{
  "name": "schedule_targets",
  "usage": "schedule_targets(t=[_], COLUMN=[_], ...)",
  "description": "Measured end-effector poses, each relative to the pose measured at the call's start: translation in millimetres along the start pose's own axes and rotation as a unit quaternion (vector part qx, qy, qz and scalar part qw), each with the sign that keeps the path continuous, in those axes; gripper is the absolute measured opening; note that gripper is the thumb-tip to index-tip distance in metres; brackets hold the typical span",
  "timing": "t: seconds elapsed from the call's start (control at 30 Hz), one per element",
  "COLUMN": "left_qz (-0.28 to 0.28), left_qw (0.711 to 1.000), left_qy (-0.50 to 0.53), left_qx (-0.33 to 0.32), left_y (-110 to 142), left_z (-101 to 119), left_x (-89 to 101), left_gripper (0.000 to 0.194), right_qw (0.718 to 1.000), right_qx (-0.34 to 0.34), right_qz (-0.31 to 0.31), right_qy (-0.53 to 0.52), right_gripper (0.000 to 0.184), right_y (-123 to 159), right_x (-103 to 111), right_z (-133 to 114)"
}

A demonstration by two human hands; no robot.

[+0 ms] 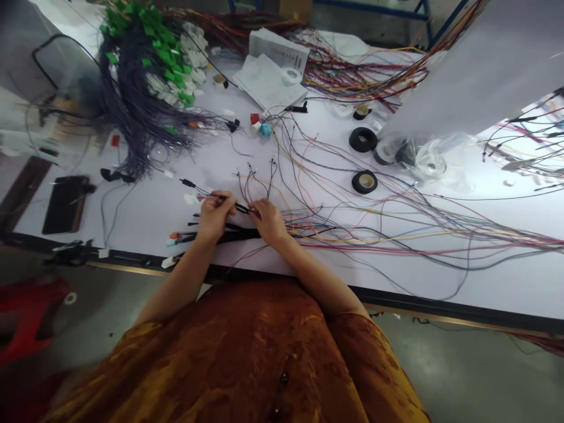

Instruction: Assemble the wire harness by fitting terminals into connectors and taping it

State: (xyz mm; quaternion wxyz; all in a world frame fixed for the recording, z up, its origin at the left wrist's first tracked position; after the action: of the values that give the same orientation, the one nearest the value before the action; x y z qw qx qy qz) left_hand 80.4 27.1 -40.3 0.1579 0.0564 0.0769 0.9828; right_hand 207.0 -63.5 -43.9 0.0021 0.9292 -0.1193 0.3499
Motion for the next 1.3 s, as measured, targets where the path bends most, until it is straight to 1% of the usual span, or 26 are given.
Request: schedule_targets(t=[0.03,0.07,0.1,0.13,0.17,0.2,0.27,0.3,0.33,0.37,0.4,0.43,0.5,0.6,0.67,0.77,0.83,0.9,0.93,1.0,1.07,1.13,1.2,1.23,1.27,1.3], left_qz=[0.007,-0.012,-0.058,-0.107,-0.132,-0.118,-0.095,-0.102,-0.127,-0.154,-0.169,-0.165,-0.138,-0.084,-0.061,-0.061,-0.066,-0.054,-0.039,-0.003,0.025,0.033,0.024,0.016,0.010,0.005], left_qw=[1.000,0.997,0.989,0.974,0.959,0.948,0.914,0.892,0.870,0.851,0.838,0.834,0.837,0.844,0.844,0.849,0.874,0.917,0.941,0.982,0.999,0.996,0.991,0.990,0.990,0.990], left_qy=[-0.022,-0.060,-0.124,-0.194,-0.251,-0.293,-0.350,-0.369,-0.392,-0.417,-0.441,-0.458,-0.471,-0.473,-0.479,-0.473,-0.418,-0.317,-0.257,-0.130,-0.009,0.081,0.124,0.133,0.136,0.135], left_qx=[0.018,0.038,0.058,0.057,0.026,-0.033,-0.182,-0.241,-0.272,-0.280,-0.273,-0.260,-0.244,-0.240,-0.231,-0.227,-0.240,-0.237,-0.217,-0.134,-0.037,0.019,0.032,0.034,0.038,0.043], left_y=[-2.2,-3.8,-4.4,-3.9,-3.1,-2.5,1.1,3.1,3.9,3.3,1.5,-1.2,-5.6,-7.5,-7.4,-8.9,-13.3,-22.2,-28.5,-42.2,-52.8,-57.7,-58.3,-57.7,-56.8,-55.9], left_z=[4.1,8.7,13.4,19.1,26.1,34.5,45.8,45.5,40.1,31.2,20.9,11.3,-3.2,-10.8,-8.9,3.0,15.6,25.9,27.8,22.0,8.0,-4.0,-9.4,-10.2,-10.2,-9.9], left_x=[11.1,21.0,28.9,35.1,39.9,43.3,37.4,29.1,18.7,8.6,0.6,-4.5,-7.7,-2.8,0.5,-2.6,-9.5,-15.8,-17.7,-18.8,-17.7,-15.7,-13.7,-13.1,-12.8,-12.8], left_gripper=[0.016,0.020,0.024,0.027,0.028,0.027,0.023,0.023,0.023,0.023,0.023,0.023,0.022,0.021,0.021,0.019,0.017,0.015,0.016,0.027,0.032,0.033,0.033,0.033,0.033,0.033], right_qw=[0.999,0.997,0.993,0.988,0.984,0.980,0.971,0.965,0.961,0.957,0.956,0.955,0.953,0.951,0.949,0.949,0.951,0.955,0.956,0.962,0.971,0.979,0.988,0.994,0.993,0.991], right_qx=[-0.006,-0.015,-0.024,-0.033,-0.041,-0.045,-0.039,-0.032,-0.022,-0.014,-0.008,-0.008,-0.020,-0.044,-0.050,-0.051,-0.050,-0.046,-0.043,-0.036,-0.021,-0.007,-0.024,-0.057,-0.079,-0.091], right_qz=[-0.018,-0.036,-0.053,-0.065,-0.073,-0.078,-0.087,-0.092,-0.097,-0.103,-0.109,-0.116,-0.129,-0.138,-0.144,-0.149,-0.146,-0.139,-0.136,-0.130,-0.132,-0.134,-0.093,-0.037,0.011,0.042], right_qy=[0.034,0.071,0.106,0.136,0.159,0.180,0.221,0.242,0.259,0.270,0.274,0.274,0.272,0.273,0.275,0.274,0.268,0.259,0.255,0.238,0.199,0.155,0.117,0.085,0.082,0.089], right_gripper=[0.023,0.025,0.027,0.029,0.031,0.033,0.033,0.032,0.032,0.033,0.034,0.035,0.035,0.037,0.038,0.040,0.039,0.039,0.038,0.037,0.036,0.032,0.028,0.025,0.026,0.029], right_y=[0.8,1.5,2.1,2.4,2.5,2.5,3.1,4.0,5.4,7.3,9.5,11.8,15.7,18.2,17.9,16.3,15.8,17.2,18.8,23.0,24.1,13.7,-15.6,-37.3,-62.1,-89.0], right_x=[0.7,1.5,2.1,2.2,1.8,1.2,0.2,0.6,1.6,3.2,5.2,7.1,9.9,11.1,10.8,11.5,12.2,12.1,11.7,11.7,15.5,28.5,55.7,75.1,94.6,112.4], right_z=[0.2,-0.3,-1.6,-3.6,-5.9,-8.4,-12.8,-14.3,-15.3,-15.7,-15.6,-15.0,-13.1,-12.0,-12.6,-12.7,-12.0,-11.5,-11.6,-12.3,-12.7,-9.4,2.2,12.4,23.6,34.9])
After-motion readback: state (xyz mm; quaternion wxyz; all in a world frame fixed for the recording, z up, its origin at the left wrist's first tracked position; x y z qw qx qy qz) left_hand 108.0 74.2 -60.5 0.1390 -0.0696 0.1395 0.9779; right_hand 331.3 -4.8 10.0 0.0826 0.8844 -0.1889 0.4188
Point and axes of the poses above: each hand's wrist, its own y-axis away from the middle knuckle, its own x-axis out of the back of the hand, z = x × y, the point moved 4 cm from there along -y, towards the middle knuckle, and after that the axes turned 3 degrees about y, right-handed, at the moved point
